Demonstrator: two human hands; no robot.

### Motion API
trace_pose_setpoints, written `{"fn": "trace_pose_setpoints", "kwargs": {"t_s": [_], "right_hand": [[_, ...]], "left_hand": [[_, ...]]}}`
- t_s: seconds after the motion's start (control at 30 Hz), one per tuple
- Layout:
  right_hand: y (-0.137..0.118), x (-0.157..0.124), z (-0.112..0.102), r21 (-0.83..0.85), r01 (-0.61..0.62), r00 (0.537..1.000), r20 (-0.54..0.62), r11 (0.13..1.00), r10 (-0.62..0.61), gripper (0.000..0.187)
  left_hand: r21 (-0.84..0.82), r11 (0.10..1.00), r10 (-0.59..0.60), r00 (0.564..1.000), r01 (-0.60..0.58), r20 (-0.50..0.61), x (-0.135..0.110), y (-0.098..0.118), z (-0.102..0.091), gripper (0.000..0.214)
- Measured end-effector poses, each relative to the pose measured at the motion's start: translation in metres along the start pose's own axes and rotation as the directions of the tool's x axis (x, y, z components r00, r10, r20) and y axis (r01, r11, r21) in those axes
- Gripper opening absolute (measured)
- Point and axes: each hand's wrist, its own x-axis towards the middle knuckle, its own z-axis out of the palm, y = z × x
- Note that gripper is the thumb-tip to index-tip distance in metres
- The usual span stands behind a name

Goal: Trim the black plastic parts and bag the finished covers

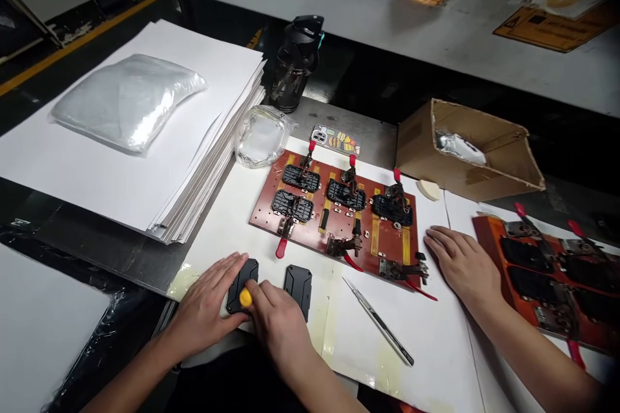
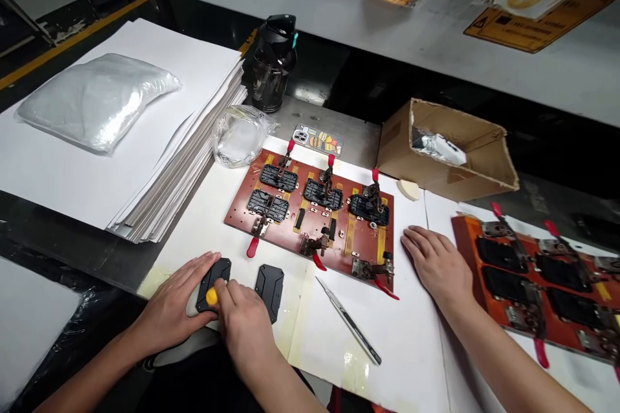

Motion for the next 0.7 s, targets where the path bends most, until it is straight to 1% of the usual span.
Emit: {"fn": "trace_pose_setpoints", "kwargs": {"t_s": [0.07, 0.13, 0.2, 0.27, 0.33, 0.4, 0.43, 0.47, 0.57, 0.63, 0.7], "right_hand": [[-0.001, -0.002, -0.001, -0.019, 0.031, 0.999, 0.027, 0.999, -0.03, 0.036], [-0.002, -0.003, -0.001, -0.013, 0.009, 0.998, 0.054, 1.0, -0.008, 0.037], [-0.004, -0.002, -0.002, -0.014, -0.032, 0.998, 0.056, 0.999, 0.032, 0.037], [-0.005, -0.003, -0.006, -0.035, -0.032, 0.997, 0.069, 0.999, 0.034, 0.04], [-0.004, -0.01, -0.013, -0.043, -0.021, 0.991, 0.132, 0.999, 0.026, 0.04], [-0.001, -0.02, -0.022, 0.004, -0.051, 0.982, 0.185, 0.999, 0.049, 0.037], [0.0, -0.023, -0.026, 0.037, -0.084, 0.982, 0.174, 0.996, 0.076, 0.036], [0.002, -0.024, -0.028, 0.071, -0.118, 0.985, 0.137, 0.99, 0.107, 0.034], [0.003, -0.012, -0.023, 0.109, -0.164, 0.986, -0.013, 0.98, 0.166, 0.032], [0.0, 0.002, -0.014, 0.057, -0.119, 0.992, -0.028, 0.991, 0.121, 0.031], [-0.002, 0.008, -0.007, -0.023, -0.038, 0.999, 0.02, 0.999, 0.039, 0.034]], "left_hand": [[0.008, 1.0, 0.004, 1.0, -0.004, 0.003, -0.001, -0.001, 0.001, 0.095], [0.013, 1.0, 0.014, 1.0, -0.014, 0.012, -0.001, -0.001, 0.002, 0.095], [0.018, 1.0, 0.023, 1.0, -0.023, 0.001, -0.002, -0.002, 0.003, 0.094], [0.027, 0.999, 0.031, 0.999, -0.031, -0.01, -0.002, -0.003, 0.003, 0.094], [0.036, 0.999, 0.038, 0.999, -0.038, -0.01, -0.003, -0.004, 0.004, 0.096], [0.04, 0.998, 0.039, 0.999, -0.039, -0.005, -0.003, -0.004, 0.004, 0.097], [0.042, 0.998, 0.037, 0.999, -0.037, -0.006, -0.003, -0.004, 0.004, 0.098], [0.043, 0.998, 0.036, 0.999, -0.036, -0.005, -0.003, -0.004, 0.004, 0.098], [0.045, 0.998, 0.039, 0.999, -0.039, -0.007, -0.004, -0.005, 0.004, 0.096], [0.039, 0.998, 0.04, 0.999, -0.04, -0.01, -0.004, -0.005, 0.005, 0.097], [0.037, 0.998, 0.044, 0.999, -0.043, -0.017, -0.005, -0.005, 0.005, 0.096]]}}
